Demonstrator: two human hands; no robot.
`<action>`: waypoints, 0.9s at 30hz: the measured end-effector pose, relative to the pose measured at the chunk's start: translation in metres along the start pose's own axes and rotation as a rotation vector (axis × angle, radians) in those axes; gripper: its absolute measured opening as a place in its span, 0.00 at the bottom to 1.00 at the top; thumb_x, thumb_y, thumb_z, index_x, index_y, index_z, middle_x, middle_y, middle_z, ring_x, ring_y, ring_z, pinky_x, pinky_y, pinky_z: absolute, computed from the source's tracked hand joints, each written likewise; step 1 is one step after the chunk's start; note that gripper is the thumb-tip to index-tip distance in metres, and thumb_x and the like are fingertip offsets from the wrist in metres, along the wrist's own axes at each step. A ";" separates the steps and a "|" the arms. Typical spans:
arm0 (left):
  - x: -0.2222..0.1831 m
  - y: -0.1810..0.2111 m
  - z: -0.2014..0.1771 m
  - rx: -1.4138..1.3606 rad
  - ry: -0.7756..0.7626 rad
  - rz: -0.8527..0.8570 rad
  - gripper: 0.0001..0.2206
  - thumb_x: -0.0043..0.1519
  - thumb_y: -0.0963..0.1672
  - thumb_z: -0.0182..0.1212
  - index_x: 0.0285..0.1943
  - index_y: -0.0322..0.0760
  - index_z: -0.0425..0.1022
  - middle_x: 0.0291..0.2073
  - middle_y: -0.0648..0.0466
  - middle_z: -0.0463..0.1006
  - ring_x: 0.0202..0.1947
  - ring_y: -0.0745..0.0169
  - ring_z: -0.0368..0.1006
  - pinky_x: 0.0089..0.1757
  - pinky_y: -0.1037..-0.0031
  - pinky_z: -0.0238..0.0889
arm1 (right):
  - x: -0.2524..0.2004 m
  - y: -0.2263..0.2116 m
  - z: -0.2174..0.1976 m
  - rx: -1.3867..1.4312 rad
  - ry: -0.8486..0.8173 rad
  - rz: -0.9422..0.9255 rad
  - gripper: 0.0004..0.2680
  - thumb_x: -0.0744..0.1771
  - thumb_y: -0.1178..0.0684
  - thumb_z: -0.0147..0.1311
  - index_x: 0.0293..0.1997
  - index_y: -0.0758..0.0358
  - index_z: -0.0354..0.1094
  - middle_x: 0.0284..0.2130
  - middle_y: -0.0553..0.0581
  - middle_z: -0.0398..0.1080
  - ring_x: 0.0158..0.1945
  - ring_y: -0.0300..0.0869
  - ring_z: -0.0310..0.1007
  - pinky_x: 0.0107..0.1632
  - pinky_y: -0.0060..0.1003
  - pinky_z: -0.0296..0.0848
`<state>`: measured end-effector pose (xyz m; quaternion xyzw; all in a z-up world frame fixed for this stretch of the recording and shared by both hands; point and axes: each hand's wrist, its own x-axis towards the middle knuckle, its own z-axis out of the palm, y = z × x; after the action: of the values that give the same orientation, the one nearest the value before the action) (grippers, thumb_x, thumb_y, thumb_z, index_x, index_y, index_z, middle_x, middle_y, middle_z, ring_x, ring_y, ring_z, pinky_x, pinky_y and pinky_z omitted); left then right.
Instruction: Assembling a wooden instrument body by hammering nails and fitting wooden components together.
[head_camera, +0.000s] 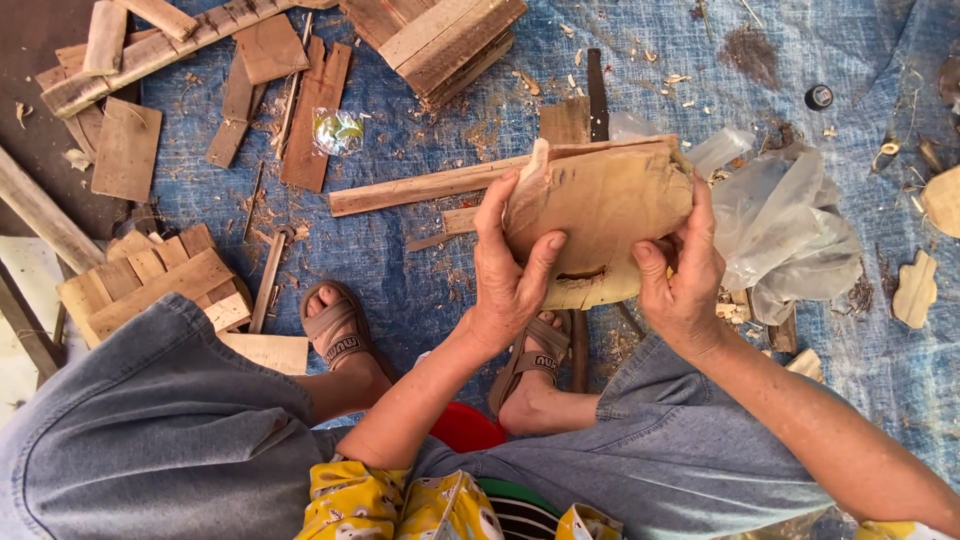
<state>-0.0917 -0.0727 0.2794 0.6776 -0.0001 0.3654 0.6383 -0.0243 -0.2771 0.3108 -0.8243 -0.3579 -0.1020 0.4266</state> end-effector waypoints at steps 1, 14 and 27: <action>-0.001 0.001 0.000 0.000 0.002 -0.001 0.33 0.67 0.45 0.63 0.77 0.33 0.49 0.71 0.41 0.61 0.70 0.34 0.62 0.66 0.47 0.54 | -0.003 0.004 0.000 0.000 -0.002 -0.001 0.25 0.73 0.51 0.44 0.77 0.72 0.34 0.60 0.83 0.61 0.58 0.72 0.68 0.54 0.62 0.76; 0.015 0.001 -0.005 -0.289 0.010 -0.345 0.29 0.72 0.46 0.57 0.78 0.39 0.47 0.60 0.38 0.70 0.56 0.45 0.72 0.56 0.49 0.67 | 0.030 -0.012 -0.019 0.047 -0.115 0.112 0.21 0.75 0.46 0.38 0.75 0.75 0.51 0.57 0.83 0.67 0.50 0.65 0.73 0.46 0.54 0.75; 0.024 0.006 -0.006 -0.719 0.029 -0.802 0.32 0.61 0.51 0.65 0.71 0.45 0.54 0.66 0.47 0.63 0.64 0.53 0.66 0.59 0.58 0.70 | 0.046 -0.017 -0.022 0.115 -0.300 0.352 0.26 0.73 0.47 0.48 0.78 0.75 0.47 0.27 0.48 0.57 0.30 0.34 0.53 0.33 0.30 0.55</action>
<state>-0.0799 -0.0571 0.2956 0.3578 0.1424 0.0791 0.9195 0.0007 -0.2642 0.3571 -0.8544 -0.2732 0.1181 0.4259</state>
